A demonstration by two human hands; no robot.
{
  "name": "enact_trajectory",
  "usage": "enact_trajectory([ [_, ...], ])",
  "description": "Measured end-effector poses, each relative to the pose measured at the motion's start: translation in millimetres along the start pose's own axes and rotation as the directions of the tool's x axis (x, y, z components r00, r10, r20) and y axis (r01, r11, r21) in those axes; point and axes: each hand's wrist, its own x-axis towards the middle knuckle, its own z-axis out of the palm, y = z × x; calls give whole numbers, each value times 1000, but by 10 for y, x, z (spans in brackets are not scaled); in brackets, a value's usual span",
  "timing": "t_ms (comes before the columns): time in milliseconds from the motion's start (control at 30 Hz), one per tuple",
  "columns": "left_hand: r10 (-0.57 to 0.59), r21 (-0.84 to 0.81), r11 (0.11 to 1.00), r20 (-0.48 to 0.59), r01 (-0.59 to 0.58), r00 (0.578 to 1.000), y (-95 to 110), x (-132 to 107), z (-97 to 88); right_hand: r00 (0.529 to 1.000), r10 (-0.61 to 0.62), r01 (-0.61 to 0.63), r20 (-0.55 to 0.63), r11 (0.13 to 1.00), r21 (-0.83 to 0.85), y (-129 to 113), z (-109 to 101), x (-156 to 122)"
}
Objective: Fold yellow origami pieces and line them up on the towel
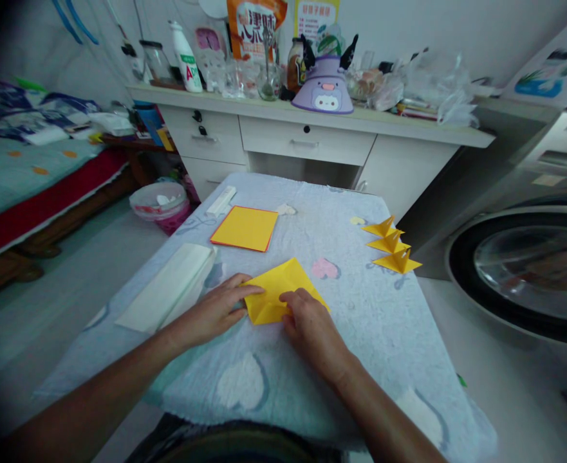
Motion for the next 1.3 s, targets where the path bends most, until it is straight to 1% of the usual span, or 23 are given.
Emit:
enact_trajectory([
  [100,52,30,998,-126,-48,991,-23,-4,10,997,-75,75,-21,997,16,46,-99,-70],
  [167,135,149,983,-231,-102,963,-24,-28,12,994,-105,105,-36,994,6,108,-146,-94],
  [233,251,331,933,-314,-143,915,5,-63,7,986,-162,162,-46,987,-18,204,-162,-102],
  [267,319,417,895,-348,-159,882,33,-80,6,979,-196,194,-53,980,-38,263,-158,-102],
  [333,448,535,818,-357,-214,820,105,-110,18,967,-241,233,-86,968,-89,392,-129,-102],
  [367,490,562,787,-322,-252,811,144,-121,34,962,-256,245,-92,963,-117,457,-109,-104],
  [400,516,576,763,-269,-294,813,182,-129,57,959,-268,254,-91,957,-141,517,-89,-108],
  [467,532,566,734,-137,-374,836,248,-134,123,955,-286,268,-76,945,-186,618,-55,-127],
  [533,544,531,737,-96,-419,834,299,-126,201,952,-292,267,-86,936,-229,687,-38,-153],
  [567,537,507,746,-73,-432,841,320,-119,239,950,-296,265,-98,932,-247,711,-36,-166],
  [667,478,430,806,-69,-406,876,381,-86,340,941,-314,268,-129,920,-287,755,-49,-191],
  [733,401,368,866,-110,-337,909,419,-58,399,938,-318,264,-138,913,-310,782,-62,-192],
  [800,318,306,916,-161,-260,934,449,-30,454,935,-317,252,-158,909,-332,823,-71,-189],
  [867,277,264,938,-190,-223,942,464,-5,501,931,-315,239,-185,909,-343,877,-70,-188],
  [900,281,258,939,-200,-227,938,467,5,517,928,-315,235,-198,910,-343,904,-65,-191],
  [967,351,286,915,-216,-285,911,469,20,525,924,-312,230,-222,916,-329,948,-48,-200],
  [1033,470,355,855,-217,-379,856,474,37,493,919,-308,227,-247,924,-306,964,-27,-209],
  [1100,578,427,777,-191,-462,794,484,64,432,909,-306,224,-283,931,-287,951,-12,-210],
  [1200,664,487,692,-141,-532,734,486,125,338,889,-314,228,-335,935,-270,905,-3,-198],
  [1300,709,498,647,-115,-577,696,450,184,295,873,-322,234,-367,935,-266,877,0,-189],
])
